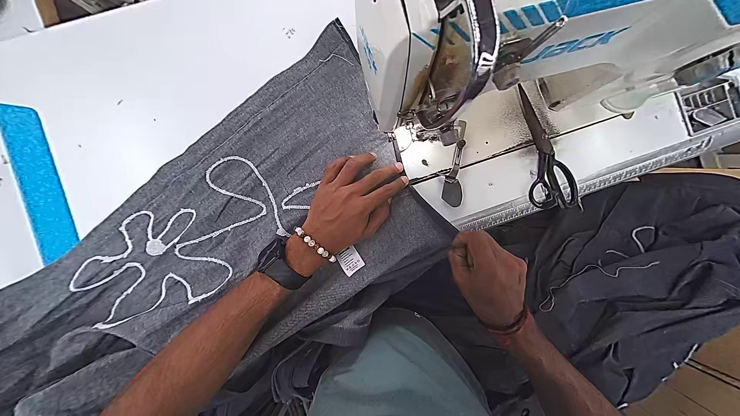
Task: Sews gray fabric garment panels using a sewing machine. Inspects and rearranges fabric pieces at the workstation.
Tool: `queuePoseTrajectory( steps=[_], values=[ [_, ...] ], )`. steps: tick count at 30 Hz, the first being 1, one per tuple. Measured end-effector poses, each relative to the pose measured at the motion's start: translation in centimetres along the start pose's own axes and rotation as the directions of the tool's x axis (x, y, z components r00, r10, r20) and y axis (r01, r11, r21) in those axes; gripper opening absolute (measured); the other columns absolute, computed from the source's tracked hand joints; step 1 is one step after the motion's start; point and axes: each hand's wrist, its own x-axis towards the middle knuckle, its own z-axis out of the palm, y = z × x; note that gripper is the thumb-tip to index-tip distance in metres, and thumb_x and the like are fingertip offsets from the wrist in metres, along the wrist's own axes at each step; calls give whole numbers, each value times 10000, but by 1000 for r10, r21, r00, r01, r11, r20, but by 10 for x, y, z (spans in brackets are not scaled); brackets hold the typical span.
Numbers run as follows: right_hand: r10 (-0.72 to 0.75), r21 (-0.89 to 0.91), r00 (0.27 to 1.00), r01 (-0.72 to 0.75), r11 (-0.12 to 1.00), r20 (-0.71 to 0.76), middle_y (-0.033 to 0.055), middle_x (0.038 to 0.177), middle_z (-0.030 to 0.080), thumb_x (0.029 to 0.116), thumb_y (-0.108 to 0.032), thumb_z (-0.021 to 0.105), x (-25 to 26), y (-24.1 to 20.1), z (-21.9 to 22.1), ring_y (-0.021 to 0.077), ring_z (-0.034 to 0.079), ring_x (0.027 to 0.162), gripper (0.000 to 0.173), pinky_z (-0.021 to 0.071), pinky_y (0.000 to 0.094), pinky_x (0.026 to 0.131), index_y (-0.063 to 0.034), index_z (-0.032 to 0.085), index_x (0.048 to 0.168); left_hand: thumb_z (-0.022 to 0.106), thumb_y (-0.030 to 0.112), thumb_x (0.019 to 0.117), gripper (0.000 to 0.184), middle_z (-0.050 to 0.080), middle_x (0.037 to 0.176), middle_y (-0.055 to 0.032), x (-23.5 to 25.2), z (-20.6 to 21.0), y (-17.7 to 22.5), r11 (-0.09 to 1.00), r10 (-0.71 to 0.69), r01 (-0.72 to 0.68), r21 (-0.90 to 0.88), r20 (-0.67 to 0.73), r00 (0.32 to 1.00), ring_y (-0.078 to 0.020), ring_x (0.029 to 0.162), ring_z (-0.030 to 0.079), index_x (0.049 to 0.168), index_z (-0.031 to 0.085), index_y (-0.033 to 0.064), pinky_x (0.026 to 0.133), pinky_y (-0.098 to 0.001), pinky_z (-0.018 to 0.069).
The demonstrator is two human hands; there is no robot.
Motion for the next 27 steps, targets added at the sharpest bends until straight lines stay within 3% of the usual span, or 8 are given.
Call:
queuePoseTrajectory(
  steps=[3,5,8,10,12,14,18,27],
  values=[
    [27,38,932,-44,998,361,52,824,696,891,-222,611,10,-3,-21,236,682,676,164,531,451,522,-141,746,935,477,300,1027,407,570,1503,82,0,3,-1,1000,9,-9,-15,-14,1000,-259,1433,439,1390,656,336,1158,-484,309],
    [-9,91,973,-12,996,233,6,854,703,943,-338,603,25,-13,-22,189,684,762,224,553,407,608,-190,770,940,476,300,1030,408,567,1507,71,1,3,-2,1000,20,-20,-17,-12,1000,-268,1439,433,1396,653,330,1164,-486,304],
    [11,209,999,-4,978,-34,26,968,732,1022,-280,593,58,-23,1,206,672,919,239,545,405,789,-120,750,1105,482,286,1025,408,575,1502,51,1,-2,1,999,34,-34,-9,4,999,-285,1430,443,1390,666,305,1161,-498,307],
    [49,177,997,-39,984,-52,9,870,713,1009,-303,618,73,-26,22,195,663,825,243,539,394,731,-122,748,1107,481,283,1022,409,583,1492,66,1,-2,1,1000,29,-29,4,-2,1000,-280,1422,448,1383,671,307,1148,-493,315],
    [61,115,995,-51,992,-83,4,693,653,986,-263,622,75,-29,33,181,624,597,196,487,381,515,-122,753,1021,478,292,1025,403,593,1478,85,1,-2,1,1000,9,-9,15,-5,1000,-265,1419,450,1377,675,313,1148,-487,307],
    [19,69,989,-9,998,-144,17,622,618,978,-213,617,64,-31,38,179,578,492,178,420,366,415,-97,751,996,475,300,1026,401,598,1469,105,1,-3,2,1000,-13,13,19,1,1000,-246,1421,450,1372,678,311,1156,-483,296],
    [-89,-35,987,85,996,-132,23,567,591,984,-173,574,48,-27,35,188,537,439,305,372,343,393,-94,767,1206,468,314,1025,405,593,1476,99,2,-2,3,1000,-18,18,19,8,1000,-253,1422,448,1372,678,307,1160,-487,288],
    [-93,-88,993,99,991,71,15,517,522,998,-221,510,63,-27,22,218,517,418,409,356,374,385,-152,691,1358,481,300,1017,393,563,1512,43,7,-4,-7,1000,26,-26,3,34,999,-294,1437,424,1349,686,340,1154,-515,285]
  ],
)
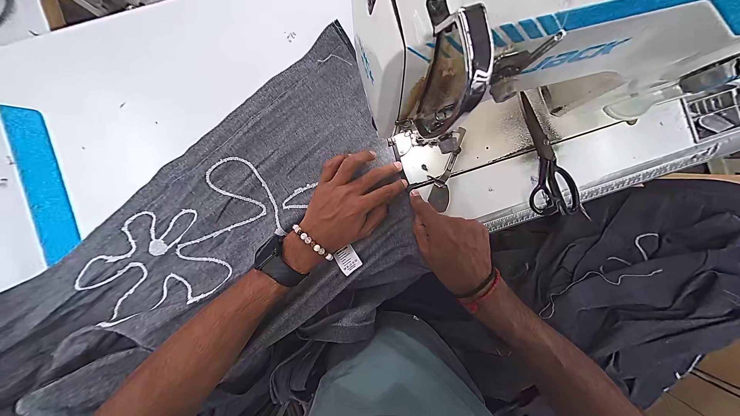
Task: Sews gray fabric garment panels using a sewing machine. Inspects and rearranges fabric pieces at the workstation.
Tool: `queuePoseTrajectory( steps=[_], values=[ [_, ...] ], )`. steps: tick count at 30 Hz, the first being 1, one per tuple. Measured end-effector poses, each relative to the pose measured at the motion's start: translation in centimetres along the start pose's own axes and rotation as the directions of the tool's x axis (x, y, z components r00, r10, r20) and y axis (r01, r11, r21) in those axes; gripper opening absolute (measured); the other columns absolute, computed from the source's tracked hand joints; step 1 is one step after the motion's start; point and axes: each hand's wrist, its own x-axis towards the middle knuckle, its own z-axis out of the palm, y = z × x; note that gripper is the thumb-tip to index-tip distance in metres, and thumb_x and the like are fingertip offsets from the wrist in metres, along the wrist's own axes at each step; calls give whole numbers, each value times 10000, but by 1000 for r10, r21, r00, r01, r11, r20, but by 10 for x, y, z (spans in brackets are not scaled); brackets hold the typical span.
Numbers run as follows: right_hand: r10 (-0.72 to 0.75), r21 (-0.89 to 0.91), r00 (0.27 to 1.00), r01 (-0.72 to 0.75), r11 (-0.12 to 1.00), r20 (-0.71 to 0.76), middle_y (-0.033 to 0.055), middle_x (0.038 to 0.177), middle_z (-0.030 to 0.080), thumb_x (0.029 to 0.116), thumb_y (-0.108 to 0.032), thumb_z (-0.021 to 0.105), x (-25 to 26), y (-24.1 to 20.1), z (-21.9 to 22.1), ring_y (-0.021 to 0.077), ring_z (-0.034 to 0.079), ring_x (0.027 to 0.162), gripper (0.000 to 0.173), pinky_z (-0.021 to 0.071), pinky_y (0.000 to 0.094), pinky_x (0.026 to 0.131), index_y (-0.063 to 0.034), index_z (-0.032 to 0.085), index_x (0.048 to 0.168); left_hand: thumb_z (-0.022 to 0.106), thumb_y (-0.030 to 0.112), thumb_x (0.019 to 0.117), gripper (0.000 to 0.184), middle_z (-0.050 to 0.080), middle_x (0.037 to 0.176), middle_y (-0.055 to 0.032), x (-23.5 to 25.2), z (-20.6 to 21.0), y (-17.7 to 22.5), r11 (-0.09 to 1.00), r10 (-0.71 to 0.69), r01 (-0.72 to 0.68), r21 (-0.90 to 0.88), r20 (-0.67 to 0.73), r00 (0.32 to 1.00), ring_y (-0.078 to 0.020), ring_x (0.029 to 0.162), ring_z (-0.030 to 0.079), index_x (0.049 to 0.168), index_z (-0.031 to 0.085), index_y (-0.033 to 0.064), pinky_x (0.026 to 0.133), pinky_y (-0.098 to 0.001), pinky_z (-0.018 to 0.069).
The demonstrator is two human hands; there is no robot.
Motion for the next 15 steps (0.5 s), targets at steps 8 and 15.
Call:
queuePoseTrajectory(
  steps=[8,15],
  values=[
    [46,-55,992,-40,998,117,49,549,547,1033,-243,493,54,-8,-10,268,558,459,376,383,401,397,-189,688,1350,477,319,1020,383,636,1389,-21,23,-2,-46,998,46,-44,41,-63,997,-323,1365,469,1340,685,339,1124,-526,297],
    [75,-41,992,-71,997,100,88,588,567,1063,-273,481,70,-18,-6,286,561,474,358,375,411,404,-131,669,1331,500,331,1025,316,686,1302,-42,46,-12,-98,967,250,-244,73,-93,964,-346,1321,505,1201,758,281,1106,-552,298]
  ],
)
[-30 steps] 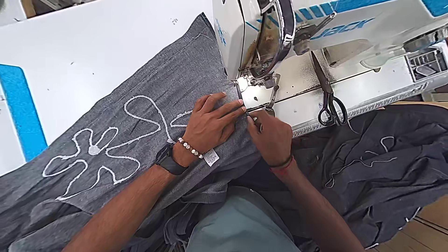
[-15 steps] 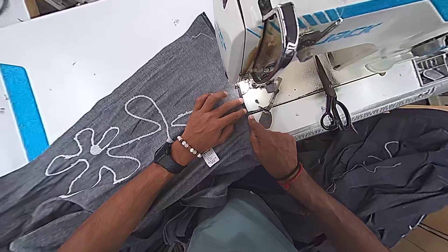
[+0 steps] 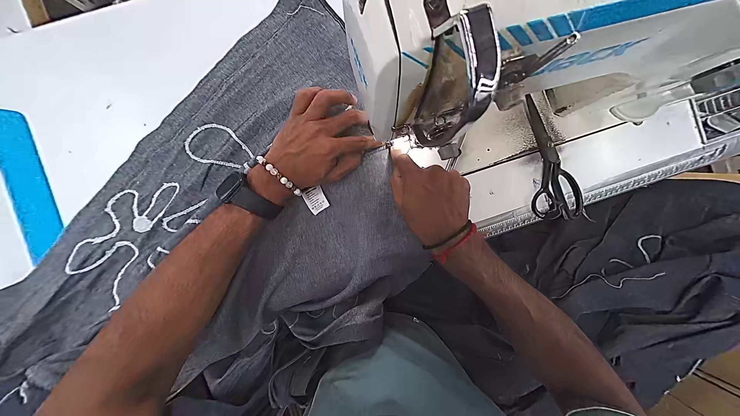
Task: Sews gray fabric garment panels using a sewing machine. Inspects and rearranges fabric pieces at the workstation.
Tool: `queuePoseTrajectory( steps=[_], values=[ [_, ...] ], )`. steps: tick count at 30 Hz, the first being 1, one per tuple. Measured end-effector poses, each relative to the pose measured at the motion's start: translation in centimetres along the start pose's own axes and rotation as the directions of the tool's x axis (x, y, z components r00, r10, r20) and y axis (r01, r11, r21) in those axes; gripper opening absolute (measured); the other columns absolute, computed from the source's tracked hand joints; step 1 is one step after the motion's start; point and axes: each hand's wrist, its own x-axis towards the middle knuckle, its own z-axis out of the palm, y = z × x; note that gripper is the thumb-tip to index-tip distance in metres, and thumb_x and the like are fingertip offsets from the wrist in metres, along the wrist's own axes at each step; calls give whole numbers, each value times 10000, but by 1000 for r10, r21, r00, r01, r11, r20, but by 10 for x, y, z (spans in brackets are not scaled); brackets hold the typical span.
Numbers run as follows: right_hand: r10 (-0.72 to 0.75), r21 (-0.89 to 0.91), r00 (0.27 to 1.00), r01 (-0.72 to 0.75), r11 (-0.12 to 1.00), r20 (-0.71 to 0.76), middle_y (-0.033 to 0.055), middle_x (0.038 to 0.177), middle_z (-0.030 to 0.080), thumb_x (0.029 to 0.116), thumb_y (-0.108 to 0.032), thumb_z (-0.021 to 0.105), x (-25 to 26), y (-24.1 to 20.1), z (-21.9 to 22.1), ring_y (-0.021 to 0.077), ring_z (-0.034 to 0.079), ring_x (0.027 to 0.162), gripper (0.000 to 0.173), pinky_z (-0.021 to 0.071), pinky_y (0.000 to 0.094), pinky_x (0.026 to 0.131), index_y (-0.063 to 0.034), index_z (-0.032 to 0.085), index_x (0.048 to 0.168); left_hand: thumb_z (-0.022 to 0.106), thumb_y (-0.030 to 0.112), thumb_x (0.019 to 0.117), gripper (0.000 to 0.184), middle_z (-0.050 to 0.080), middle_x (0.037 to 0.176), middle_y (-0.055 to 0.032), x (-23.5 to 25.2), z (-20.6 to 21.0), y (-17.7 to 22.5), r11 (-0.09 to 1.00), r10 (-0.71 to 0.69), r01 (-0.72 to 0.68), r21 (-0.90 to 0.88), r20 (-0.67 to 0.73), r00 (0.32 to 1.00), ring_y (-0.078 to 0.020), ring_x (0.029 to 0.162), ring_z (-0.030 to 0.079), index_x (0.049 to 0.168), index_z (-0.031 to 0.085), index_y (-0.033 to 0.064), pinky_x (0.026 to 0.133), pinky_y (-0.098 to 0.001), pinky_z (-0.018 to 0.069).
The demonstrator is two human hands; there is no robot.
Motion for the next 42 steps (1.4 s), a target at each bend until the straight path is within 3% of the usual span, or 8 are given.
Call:
queuePoseTrajectory(
  steps=[4,8,16,23,28,32,38,42],
  values=[
    [40,17,994,-39,999,-106,64,580,566,1056,-263,483,-3,-5,13,265,567,472,375,380,397,396,-137,644,1371,519,211,1042,264,651,1334,-115,8,-30,55,973,-209,194,125,117,971,-398,1315,513,1202,727,183,1090,-586,347],
    [127,132,956,-95,987,-265,52,738,655,1052,-262,519,-10,-3,25,229,626,562,257,444,391,435,-110,691,1167,460,261,1009,355,588,1454,-70,-1,-21,129,770,-566,577,-272,125,815,-261,1401,486,1213,700,96,1165,-436,390],
    [100,121,977,-78,989,-187,64,600,598,1072,-246,448,-17,-1,20,270,597,498,336,417,421,418,-133,695,1269,424,366,1046,360,553,1515,83,-21,-1,68,938,-323,338,-81,154,934,-197,1420,457,1219,680,181,1165,-434,310],
    [131,2,985,-131,991,-114,60,551,553,1057,-251,444,-9,-15,21,267,560,449,431,387,409,383,-149,579,1453,376,331,1063,416,545,1515,-42,-14,-8,72,931,-364,351,104,168,916,-289,1448,438,1307,631,111,1224,-486,262],
    [32,3,947,-33,999,-321,82,914,657,1033,-234,491,-30,0,38,265,629,781,400,479,405,587,-269,661,1393,438,412,1017,542,421,1609,-149,-52,-44,184,604,-795,791,97,13,606,-390,1509,328,1457,565,120,1203,-608,259],
    [7,48,954,7,999,-298,109,1211,620,1056,-370,486,-50,13,43,304,554,1117,376,416,485,898,-342,655,1391,204,641,1045,792,285,1683,-163,-130,-43,196,325,-946,936,138,42,322,-470,1554,184,1615,342,108,1180,-785,55],
    [-16,-31,989,11,999,-146,121,1669,337,988,-727,341,-66,-5,48,352,301,1529,769,236,640,1174,-270,402,1603,218,802,945,930,254,1708,-55,-178,-66,32,638,-770,734,233,207,603,-406,1573,162,1638,283,185,1181,-710,206],
    [-37,1,994,38,999,-102,109,1698,282,973,-766,322,-71,-7,45,371,222,1564,836,200,653,1205,-230,388,1611,554,645,968,816,384,1628,-165,-116,-98,-3,705,-702,653,275,400,590,-509,1481,326,1557,423,95,1094,-777,310]
  ],
)
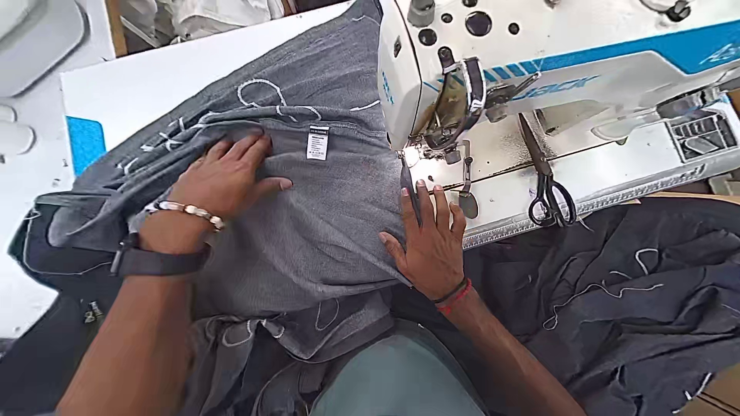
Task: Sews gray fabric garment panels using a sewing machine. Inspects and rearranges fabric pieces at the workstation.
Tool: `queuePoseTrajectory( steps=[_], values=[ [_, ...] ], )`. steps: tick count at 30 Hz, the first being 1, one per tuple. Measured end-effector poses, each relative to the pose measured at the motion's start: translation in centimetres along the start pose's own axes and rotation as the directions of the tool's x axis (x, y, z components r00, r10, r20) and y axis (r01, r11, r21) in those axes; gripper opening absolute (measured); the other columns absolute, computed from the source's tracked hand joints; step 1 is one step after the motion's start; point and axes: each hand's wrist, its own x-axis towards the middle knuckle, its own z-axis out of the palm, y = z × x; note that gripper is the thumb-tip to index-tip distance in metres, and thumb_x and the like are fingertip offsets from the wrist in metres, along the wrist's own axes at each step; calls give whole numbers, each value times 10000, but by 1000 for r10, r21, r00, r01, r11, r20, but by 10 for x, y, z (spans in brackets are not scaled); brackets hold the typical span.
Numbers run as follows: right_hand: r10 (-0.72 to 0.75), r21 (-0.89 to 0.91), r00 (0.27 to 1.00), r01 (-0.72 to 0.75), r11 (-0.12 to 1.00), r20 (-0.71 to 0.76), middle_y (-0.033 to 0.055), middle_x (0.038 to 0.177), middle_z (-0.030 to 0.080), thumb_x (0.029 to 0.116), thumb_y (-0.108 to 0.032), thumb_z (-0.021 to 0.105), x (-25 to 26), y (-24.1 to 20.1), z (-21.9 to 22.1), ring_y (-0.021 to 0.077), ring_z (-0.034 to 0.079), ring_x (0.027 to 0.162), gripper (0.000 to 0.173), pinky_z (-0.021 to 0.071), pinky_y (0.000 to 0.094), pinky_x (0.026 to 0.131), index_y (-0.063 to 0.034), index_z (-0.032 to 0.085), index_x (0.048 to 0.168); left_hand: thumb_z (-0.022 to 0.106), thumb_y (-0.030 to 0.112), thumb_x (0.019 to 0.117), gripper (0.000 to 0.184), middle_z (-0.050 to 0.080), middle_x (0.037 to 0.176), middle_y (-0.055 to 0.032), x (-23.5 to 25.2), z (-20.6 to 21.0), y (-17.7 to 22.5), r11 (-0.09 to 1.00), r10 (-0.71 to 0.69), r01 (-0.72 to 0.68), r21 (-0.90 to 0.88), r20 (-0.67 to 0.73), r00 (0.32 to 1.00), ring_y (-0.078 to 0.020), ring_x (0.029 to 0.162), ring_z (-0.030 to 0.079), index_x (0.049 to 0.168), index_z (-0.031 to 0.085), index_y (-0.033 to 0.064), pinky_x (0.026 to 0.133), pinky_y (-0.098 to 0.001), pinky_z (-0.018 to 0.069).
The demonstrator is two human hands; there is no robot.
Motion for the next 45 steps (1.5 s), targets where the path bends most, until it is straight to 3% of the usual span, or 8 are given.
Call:
queuePoseTrajectory(
  steps=[4,10,18,23,33,39,43,45],
  values=[
    [13,266,983,37,963,-184,43,1306,697,1024,-425,582,8,28,-23,239,627,1244,339,515,485,1018,-177,769,1159,536,258,1046,303,681,1288,-119,13,-12,127,910,130,-244,-335,-327,936,-325,1278,587,1247,693,93,1085,-541,448],
    [73,194,988,-46,980,-136,133,1190,690,964,-86,560,45,97,-52,333,654,1073,316,533,512,843,-162,758,1198,470,257,1055,403,564,1512,-22,42,54,162,836,400,-516,-188,-436,806,-220,1453,458,1401,635,131,1205,-429,354],
    [-45,241,955,119,963,-293,101,1061,704,991,-176,625,66,41,-10,284,660,976,209,543,436,770,-148,774,1135,458,268,1061,426,564,1514,-22,49,52,146,797,475,-583,-159,-432,767,-217,1453,458,1433,613,131,1218,-417,337],
    [-216,168,924,279,945,-316,-35,1353,690,992,-106,542,47,26,-2,201,594,1285,341,454,447,1017,-208,744,1246,448,317,1071,420,580,1492,2,63,51,130,738,553,-656,-159,-416,722,-216,1441,462,1429,627,191,1207,-431,354],
    [-14,89,913,55,995,-408,-79,1212,753,971,-180,569,32,17,6,175,654,1029,264,427,417,878,-230,797,1095,442,455,1042,426,572,1480,0,63,45,137,789,552,-611,-70,-358,753,-279,1392,462,1407,637,358,1154,-506,326],
    [264,240,945,-215,947,-192,124,996,653,954,-400,637,53,21,-8,332,618,940,301,481,501,774,-111,714,923,461,816,868,850,405,1625,-38,28,59,182,938,313,-346,-35,-349,883,-295,1493,353,1534,503,289,1225,-537,231],
    [176,297,984,-159,942,-33,175,965,614,859,-264,719,74,5,-35,383,602,958,221,500,542,760,-66,658,781,576,757,839,874,472,1581,-45,27,60,180,931,289,-350,-105,-375,881,-297,1468,399,1490,551,175,1216,-532,269],
    [233,402,972,-204,893,-23,129,952,660,872,-249,707,66,1,-39,303,648,875,203,526,482,690,-52,681,911,528,582,971,645,496,1565,-35,28,59,171,904,336,-408,-126,-381,861,-282,1472,403,1468,577,174,1214,-524,286]
  ],
)
